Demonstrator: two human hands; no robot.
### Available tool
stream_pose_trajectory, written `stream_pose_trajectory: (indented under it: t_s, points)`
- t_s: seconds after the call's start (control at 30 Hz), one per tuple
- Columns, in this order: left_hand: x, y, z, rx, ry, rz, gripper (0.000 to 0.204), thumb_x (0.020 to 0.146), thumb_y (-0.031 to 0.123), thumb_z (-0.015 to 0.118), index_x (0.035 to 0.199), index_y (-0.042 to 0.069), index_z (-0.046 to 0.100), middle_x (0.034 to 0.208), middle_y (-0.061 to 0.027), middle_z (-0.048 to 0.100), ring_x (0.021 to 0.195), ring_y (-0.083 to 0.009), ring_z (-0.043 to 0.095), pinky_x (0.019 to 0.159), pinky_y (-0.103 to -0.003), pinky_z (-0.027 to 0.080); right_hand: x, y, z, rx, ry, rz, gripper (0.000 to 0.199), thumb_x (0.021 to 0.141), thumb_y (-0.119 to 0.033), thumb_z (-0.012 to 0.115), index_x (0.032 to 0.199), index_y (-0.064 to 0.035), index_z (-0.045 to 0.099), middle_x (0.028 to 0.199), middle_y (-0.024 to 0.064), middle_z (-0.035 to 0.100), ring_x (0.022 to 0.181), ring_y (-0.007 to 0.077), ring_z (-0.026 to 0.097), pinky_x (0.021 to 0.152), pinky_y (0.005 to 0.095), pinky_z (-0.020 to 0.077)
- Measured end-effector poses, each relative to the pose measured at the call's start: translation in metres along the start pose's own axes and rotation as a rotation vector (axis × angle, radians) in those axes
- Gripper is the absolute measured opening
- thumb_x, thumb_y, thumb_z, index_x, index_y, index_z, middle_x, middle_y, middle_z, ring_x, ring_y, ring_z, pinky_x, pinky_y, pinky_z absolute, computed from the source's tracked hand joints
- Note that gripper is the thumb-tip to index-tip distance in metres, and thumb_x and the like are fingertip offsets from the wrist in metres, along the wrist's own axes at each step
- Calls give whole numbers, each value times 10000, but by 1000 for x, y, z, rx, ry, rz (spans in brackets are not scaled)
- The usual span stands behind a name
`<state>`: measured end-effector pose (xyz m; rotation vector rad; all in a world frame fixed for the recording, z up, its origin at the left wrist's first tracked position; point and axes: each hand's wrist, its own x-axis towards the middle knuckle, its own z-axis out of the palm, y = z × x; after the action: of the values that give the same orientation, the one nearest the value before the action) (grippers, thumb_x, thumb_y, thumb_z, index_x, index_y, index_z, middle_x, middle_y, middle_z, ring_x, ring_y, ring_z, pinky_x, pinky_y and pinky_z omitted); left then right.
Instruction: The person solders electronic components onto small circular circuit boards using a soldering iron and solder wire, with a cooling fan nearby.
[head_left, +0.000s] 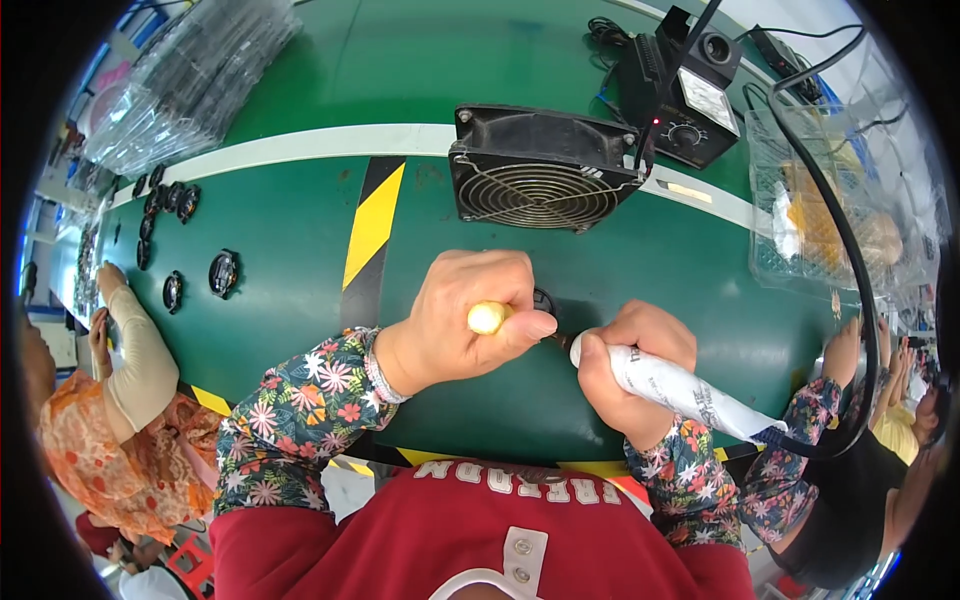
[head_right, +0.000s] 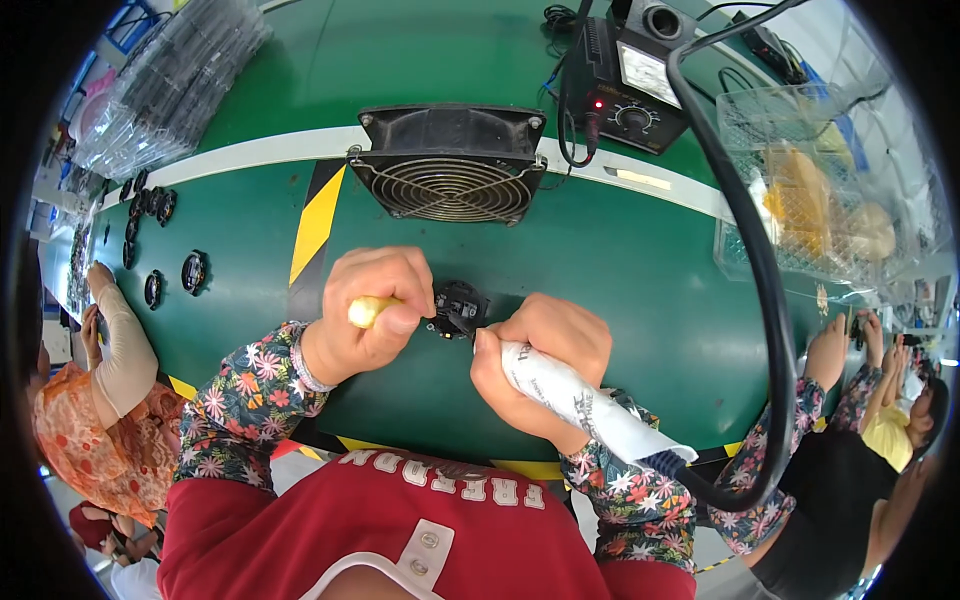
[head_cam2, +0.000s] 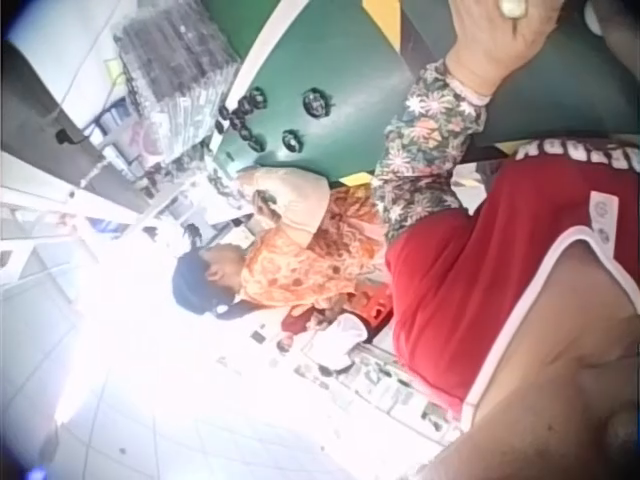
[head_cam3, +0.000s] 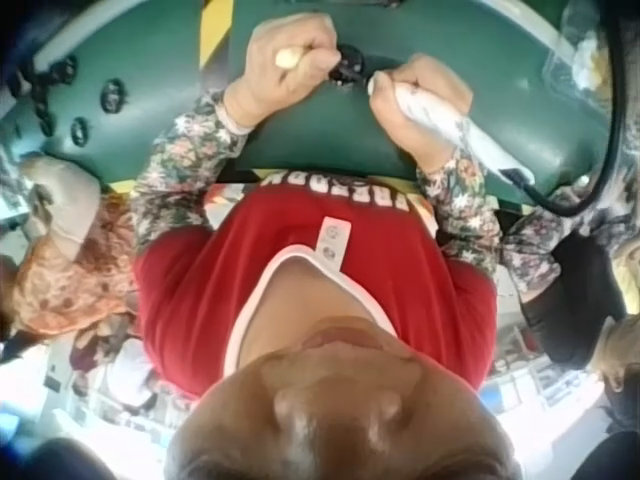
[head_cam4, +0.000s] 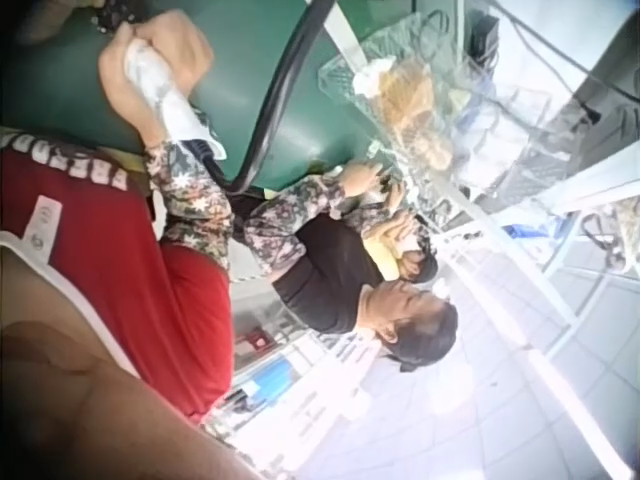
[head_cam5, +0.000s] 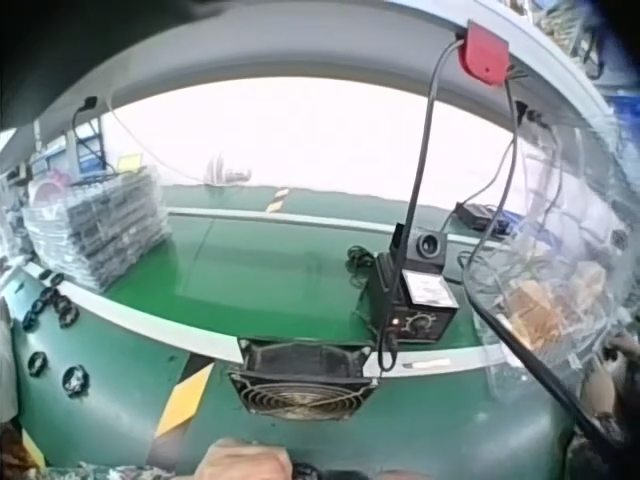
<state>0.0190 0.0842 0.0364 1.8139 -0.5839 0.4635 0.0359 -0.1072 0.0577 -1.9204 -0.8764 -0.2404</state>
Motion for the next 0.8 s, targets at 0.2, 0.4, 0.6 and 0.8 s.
stream_pose_trajectory:
  t_s: [0.2, 0.4, 0.6, 0.8]
  points:
    - [1, 2, 0, 42, -66, 35, 416, 867, 388, 490, 628, 48, 469, 591, -70, 539, 485, -192, 512, 433, -273, 382, -1, 1, 2, 3, 37, -38, 154, 677, -22, 633, 632, -44, 487, 535, 56, 501, 431, 183, 470, 413, 287, 353]
    - [-2, 7, -1, 4, 43, 143, 329, 827, 316, 573, 651, 53, 484, 604, -69, 515, 514, -232, 512, 464, -308, 386, -1, 4, 0, 15, 142, -88, 171, 668, -11, 628, 606, -46, 473, 529, 61, 496, 431, 189, 474, 418, 284, 362]
    - [-5, 14, -23, 257, 72, 319, 228, 780, 235, 637, 722, 37, 539, 666, -73, 545, 606, -240, 552, 522, -323, 429, -2, 12, -7, 37, 229, -31, 171, 699, -18, 617, 611, -39, 471, 525, 60, 494, 437, 155, 468, 427, 263, 355]
    - [-14, 9, -12, 556, -478, 44, 274, 678, 165, 703, 925, 71, 631, 691, -61, 516, 566, -211, 525, 522, -323, 435, -2, 19, -7, 89, 246, 40, 173, 709, -18, 620, 619, -35, 473, 548, 50, 502, 452, 122, 461, 433, 249, 354]
